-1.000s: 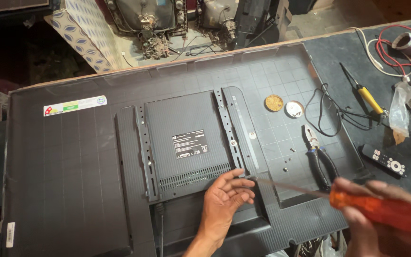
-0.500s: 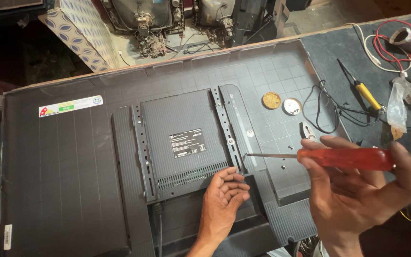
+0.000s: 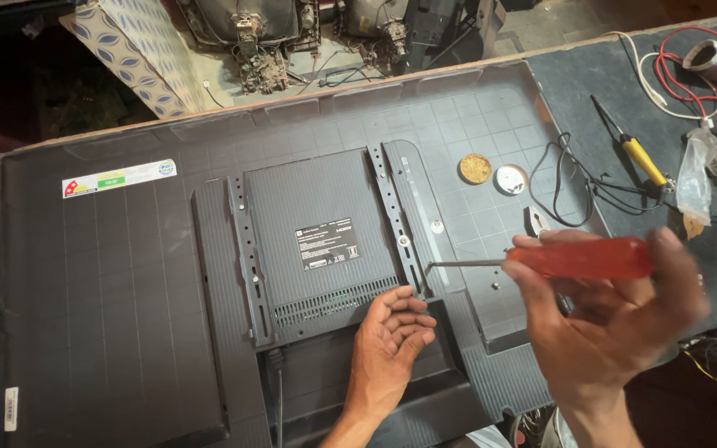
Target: The person uses a screwdriver to attach a metal stand to the back of a flat-screen television. They repeatedly pick up screws, align the stand, and tighten the screws into place on the television's back panel.
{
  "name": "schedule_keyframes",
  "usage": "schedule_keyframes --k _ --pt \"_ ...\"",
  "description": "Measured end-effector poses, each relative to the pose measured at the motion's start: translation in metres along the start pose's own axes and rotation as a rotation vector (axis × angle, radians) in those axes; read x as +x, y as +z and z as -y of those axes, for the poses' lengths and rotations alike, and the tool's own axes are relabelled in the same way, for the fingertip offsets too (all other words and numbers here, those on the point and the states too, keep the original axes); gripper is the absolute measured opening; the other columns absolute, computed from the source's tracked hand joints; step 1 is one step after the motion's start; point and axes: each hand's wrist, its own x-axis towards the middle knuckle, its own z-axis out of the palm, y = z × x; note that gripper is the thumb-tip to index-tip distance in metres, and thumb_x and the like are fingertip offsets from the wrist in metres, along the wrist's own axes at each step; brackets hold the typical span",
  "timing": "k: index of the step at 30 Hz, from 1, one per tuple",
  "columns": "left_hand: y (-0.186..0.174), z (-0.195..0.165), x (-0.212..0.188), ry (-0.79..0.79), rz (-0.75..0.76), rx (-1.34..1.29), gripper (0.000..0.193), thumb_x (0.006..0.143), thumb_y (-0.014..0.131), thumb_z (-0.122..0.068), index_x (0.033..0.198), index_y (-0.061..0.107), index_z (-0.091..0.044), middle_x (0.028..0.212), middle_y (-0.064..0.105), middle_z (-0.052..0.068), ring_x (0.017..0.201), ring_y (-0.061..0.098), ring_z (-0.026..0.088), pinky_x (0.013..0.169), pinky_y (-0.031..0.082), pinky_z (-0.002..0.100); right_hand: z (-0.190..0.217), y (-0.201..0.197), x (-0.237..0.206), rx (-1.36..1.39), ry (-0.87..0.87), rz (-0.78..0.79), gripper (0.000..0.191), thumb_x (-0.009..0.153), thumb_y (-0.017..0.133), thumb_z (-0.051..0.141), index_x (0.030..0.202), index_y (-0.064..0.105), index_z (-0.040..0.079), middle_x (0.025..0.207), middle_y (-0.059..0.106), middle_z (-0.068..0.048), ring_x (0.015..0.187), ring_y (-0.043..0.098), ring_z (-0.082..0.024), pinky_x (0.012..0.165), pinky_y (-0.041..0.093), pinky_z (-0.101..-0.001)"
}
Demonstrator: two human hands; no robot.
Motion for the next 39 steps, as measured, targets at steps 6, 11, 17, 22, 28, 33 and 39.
schedule_keyframes --k 6,11,17,22,28,33,39 --pt "0.003 -0.015 -0.003 0.017 -0.032 0.148 0.05 0.089 0.063 0.012 0.136 0.052 0.0 0.118 0.064 0.011 0.101 0.069 0.015 0.092 0.059 0.026 0.01 -0.001 0.027 0.083 -0.021 0.143 0.068 0.092 0.067 -0.015 0.146 0.032 0.006 0.138 0.058 -0.024 0.108 0.075 -0.027 0.093 0.066 -0.0356" --pt "0.004 -0.038 0.006 0.181 -0.095 0.382 0.042 0.09 0.062 0.009 0.131 0.058 0.0 0.113 0.07 0.011 0.1 0.072 0.016 0.089 0.061 0.028 0.009 0.003 0.033 0.035 -0.088 0.137 0.071 0.089 0.083 -0.011 0.144 0.042 0.007 0.114 0.067 -0.014 0.102 0.075 -0.024 0.084 0.071 -0.032" --pt "0.008 -0.064 0.036 0.539 0.017 0.73 0.037 0.092 0.063 0.008 0.128 0.062 -0.004 0.115 0.076 0.013 0.104 0.075 0.024 0.09 0.06 0.033 0.008 0.0 0.027 0.13 -0.022 0.093 0.066 0.092 0.078 -0.012 0.142 0.039 0.006 0.122 0.064 -0.016 0.11 0.074 -0.025 0.09 0.07 -0.0337" --pt "0.01 -0.079 0.074 0.528 0.346 0.793 0.029 0.093 0.067 0.003 0.12 0.069 -0.004 0.111 0.077 0.014 0.099 0.075 0.026 0.085 0.059 0.035 0.011 -0.002 0.032 0.093 -0.021 0.105 0.07 0.089 0.08 -0.011 0.144 0.04 0.006 0.118 0.064 -0.016 0.107 0.074 -0.024 0.087 0.069 -0.033" --pt "0.012 -0.079 0.094 0.42 0.495 0.732 0.021 0.093 0.067 -0.002 0.114 0.072 -0.004 0.099 0.079 0.01 0.094 0.078 0.018 0.084 0.061 0.032 0.016 -0.005 0.042 -0.062 -0.017 0.14 0.072 0.085 0.083 -0.009 0.146 0.048 0.006 0.12 0.062 -0.014 0.111 0.072 -0.023 0.087 0.069 -0.0319" --pt "0.009 -0.078 0.096 0.4 0.521 0.753 0.022 0.093 0.068 -0.002 0.115 0.073 -0.004 0.1 0.079 0.009 0.096 0.077 0.017 0.086 0.06 0.031 0.017 -0.009 0.044 -0.076 -0.07 0.11 0.064 0.091 0.086 -0.005 0.144 0.053 0.009 0.115 0.067 -0.009 0.101 0.074 -0.017 0.082 0.071 -0.0257" --pt "0.006 -0.073 0.098 0.45 0.54 0.75 0.021 0.094 0.068 -0.003 0.115 0.072 -0.003 0.101 0.079 0.01 0.097 0.077 0.018 0.086 0.06 0.032 0.014 -0.012 0.039 0.187 0.032 0.173 0.061 0.09 0.071 -0.007 0.143 0.044 0.007 0.131 0.063 -0.013 0.116 0.072 -0.021 0.093 0.068 -0.0316"
